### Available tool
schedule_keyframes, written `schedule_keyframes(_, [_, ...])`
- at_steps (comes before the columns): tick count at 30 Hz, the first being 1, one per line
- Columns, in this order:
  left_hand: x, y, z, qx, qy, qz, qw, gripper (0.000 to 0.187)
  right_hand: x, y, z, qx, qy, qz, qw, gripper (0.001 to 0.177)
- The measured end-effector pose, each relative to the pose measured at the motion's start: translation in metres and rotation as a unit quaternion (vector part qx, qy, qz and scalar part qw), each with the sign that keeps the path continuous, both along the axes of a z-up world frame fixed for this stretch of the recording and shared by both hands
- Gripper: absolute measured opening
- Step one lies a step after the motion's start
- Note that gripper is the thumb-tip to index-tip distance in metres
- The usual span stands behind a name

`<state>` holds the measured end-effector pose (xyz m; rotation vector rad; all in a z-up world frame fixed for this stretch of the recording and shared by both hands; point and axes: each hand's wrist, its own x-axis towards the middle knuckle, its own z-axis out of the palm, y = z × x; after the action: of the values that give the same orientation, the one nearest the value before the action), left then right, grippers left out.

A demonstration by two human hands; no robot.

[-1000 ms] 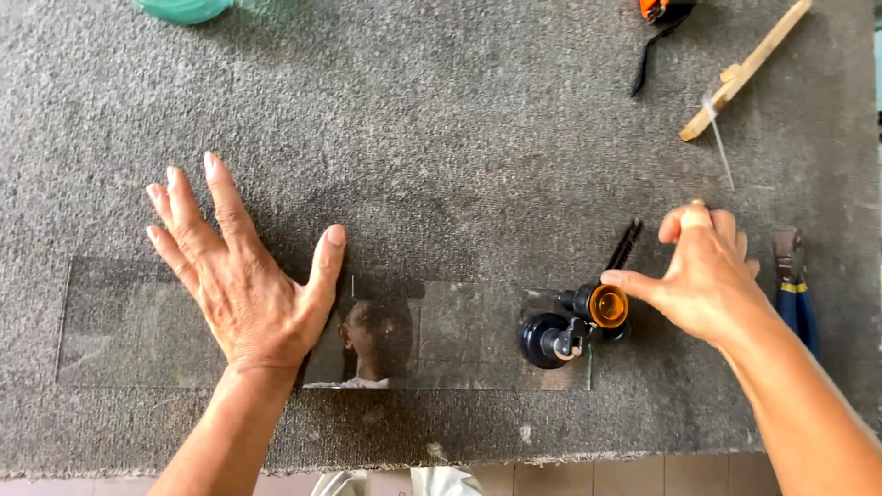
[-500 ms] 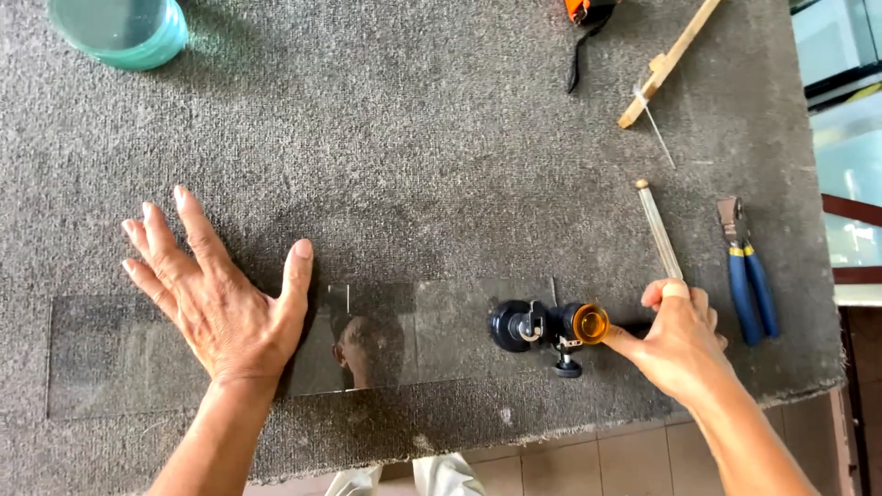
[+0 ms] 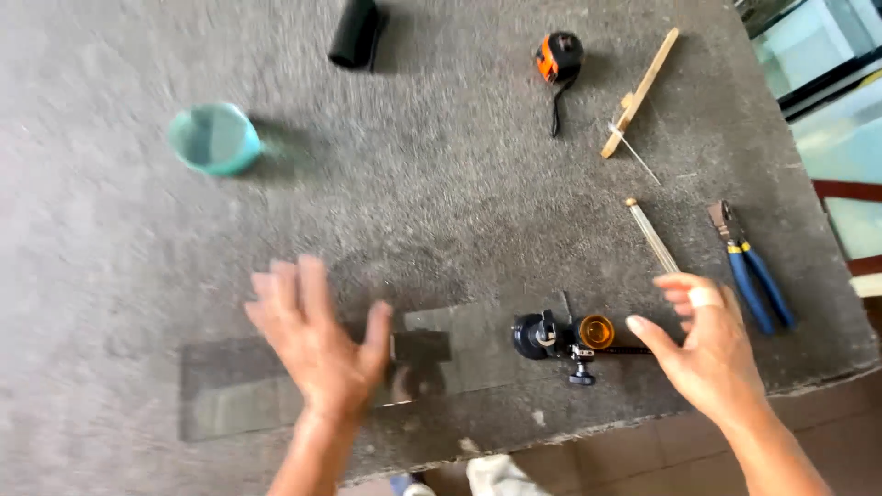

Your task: Cutting a circle into a sheet of glass and then snapping off the excess glass using pliers.

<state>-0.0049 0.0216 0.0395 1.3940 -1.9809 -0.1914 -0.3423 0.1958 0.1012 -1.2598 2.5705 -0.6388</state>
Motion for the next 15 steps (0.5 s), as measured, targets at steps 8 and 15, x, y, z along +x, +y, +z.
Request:
schedule_keyframes(8, [-0.126, 0.092, 0.004, 0.214, 0.094, -0.287, 0.929, 0.082, 0.034, -0.057, -0.005, -0.026, -0.056, 0.285, 0.957, 0.038])
schedule_keyframes(15, [-0.145, 0.084, -0.081, 0.338, -0.053, -0.196, 0.919, 0.087, 0.037, -0.074, -0.006, 0.152, -0.113, 0.29, 0.938, 0.036])
